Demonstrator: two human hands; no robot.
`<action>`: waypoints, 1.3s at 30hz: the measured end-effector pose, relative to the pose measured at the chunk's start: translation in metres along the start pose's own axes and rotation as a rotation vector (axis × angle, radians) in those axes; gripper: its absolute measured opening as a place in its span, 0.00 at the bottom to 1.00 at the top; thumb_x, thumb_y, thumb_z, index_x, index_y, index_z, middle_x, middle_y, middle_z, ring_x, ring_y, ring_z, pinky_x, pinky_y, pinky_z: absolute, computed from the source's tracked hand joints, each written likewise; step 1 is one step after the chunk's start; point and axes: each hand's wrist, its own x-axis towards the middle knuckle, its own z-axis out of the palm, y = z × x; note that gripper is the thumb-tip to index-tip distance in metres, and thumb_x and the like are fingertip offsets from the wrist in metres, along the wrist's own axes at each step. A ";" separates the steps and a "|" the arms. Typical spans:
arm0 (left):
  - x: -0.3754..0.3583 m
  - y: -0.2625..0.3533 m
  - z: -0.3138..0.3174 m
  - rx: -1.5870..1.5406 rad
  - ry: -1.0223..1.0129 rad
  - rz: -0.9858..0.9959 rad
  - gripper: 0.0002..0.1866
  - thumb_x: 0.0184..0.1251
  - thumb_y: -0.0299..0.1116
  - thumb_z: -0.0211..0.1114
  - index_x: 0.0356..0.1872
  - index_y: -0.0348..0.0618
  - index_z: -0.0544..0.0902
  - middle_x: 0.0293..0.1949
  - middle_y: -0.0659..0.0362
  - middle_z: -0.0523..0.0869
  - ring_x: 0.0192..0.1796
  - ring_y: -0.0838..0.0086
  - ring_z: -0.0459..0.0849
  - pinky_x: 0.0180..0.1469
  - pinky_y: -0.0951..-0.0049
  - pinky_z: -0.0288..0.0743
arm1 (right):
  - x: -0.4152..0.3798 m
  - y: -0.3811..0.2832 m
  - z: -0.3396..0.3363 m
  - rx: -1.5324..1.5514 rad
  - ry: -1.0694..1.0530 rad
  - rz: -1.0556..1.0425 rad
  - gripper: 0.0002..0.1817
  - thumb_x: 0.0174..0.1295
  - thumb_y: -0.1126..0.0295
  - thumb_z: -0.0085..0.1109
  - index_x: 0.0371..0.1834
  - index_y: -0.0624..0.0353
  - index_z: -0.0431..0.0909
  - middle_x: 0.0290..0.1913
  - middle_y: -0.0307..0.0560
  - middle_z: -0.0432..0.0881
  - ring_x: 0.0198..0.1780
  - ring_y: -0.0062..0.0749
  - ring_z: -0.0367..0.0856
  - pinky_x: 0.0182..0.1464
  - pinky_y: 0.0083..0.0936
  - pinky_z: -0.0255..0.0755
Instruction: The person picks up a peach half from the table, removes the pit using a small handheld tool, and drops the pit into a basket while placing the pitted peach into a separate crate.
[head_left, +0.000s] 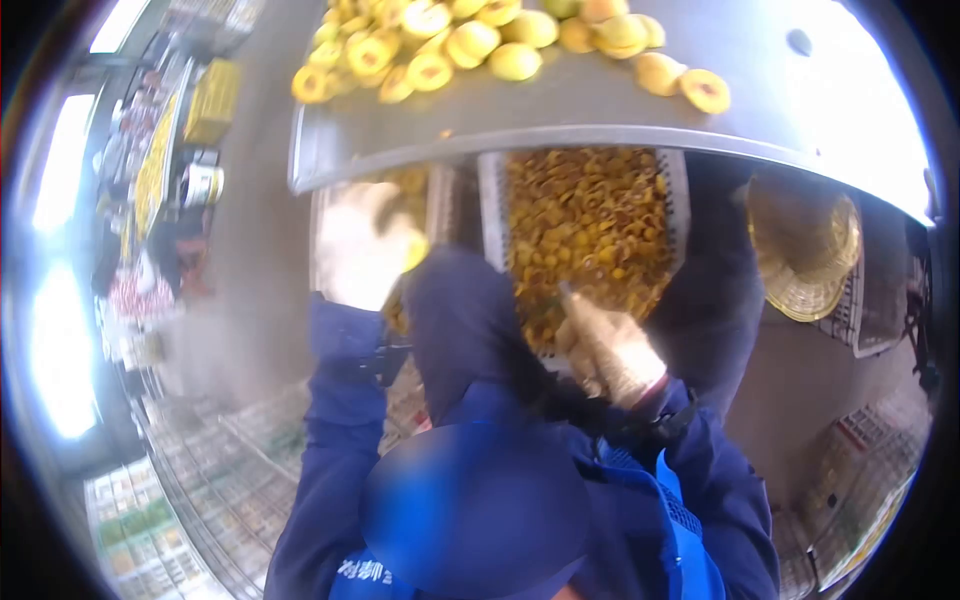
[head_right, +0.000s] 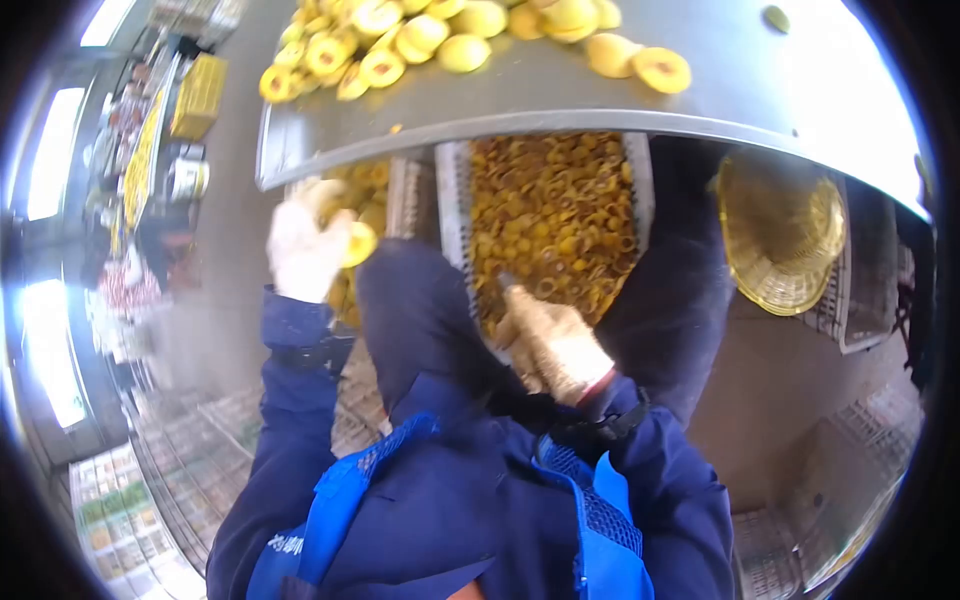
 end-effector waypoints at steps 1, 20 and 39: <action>0.023 0.005 0.001 -0.058 -0.078 -0.130 0.15 0.74 0.33 0.70 0.59 0.44 0.90 0.54 0.45 0.93 0.55 0.58 0.93 0.61 0.68 0.84 | 0.002 0.000 -0.006 -0.002 -0.015 -0.029 0.36 0.85 0.38 0.49 0.36 0.63 0.83 0.15 0.41 0.74 0.14 0.26 0.70 0.21 0.26 0.64; 0.183 0.167 0.068 -1.638 -0.741 -0.496 0.20 0.80 0.46 0.57 0.46 0.38 0.88 0.35 0.54 0.90 0.29 0.66 0.86 0.31 0.67 0.78 | 0.002 0.013 -0.057 -0.149 0.231 -0.573 0.15 0.79 0.69 0.65 0.62 0.65 0.85 0.47 0.48 0.91 0.42 0.34 0.91 0.42 0.27 0.83; 0.019 0.150 -0.043 -1.542 -0.019 -0.391 0.24 0.75 0.44 0.54 0.48 0.27 0.84 0.47 0.47 0.90 0.44 0.66 0.87 0.47 0.70 0.79 | -0.037 -0.029 0.052 -0.625 0.153 -1.078 0.18 0.72 0.77 0.62 0.64 0.62 0.83 0.45 0.61 0.87 0.44 0.55 0.89 0.42 0.43 0.81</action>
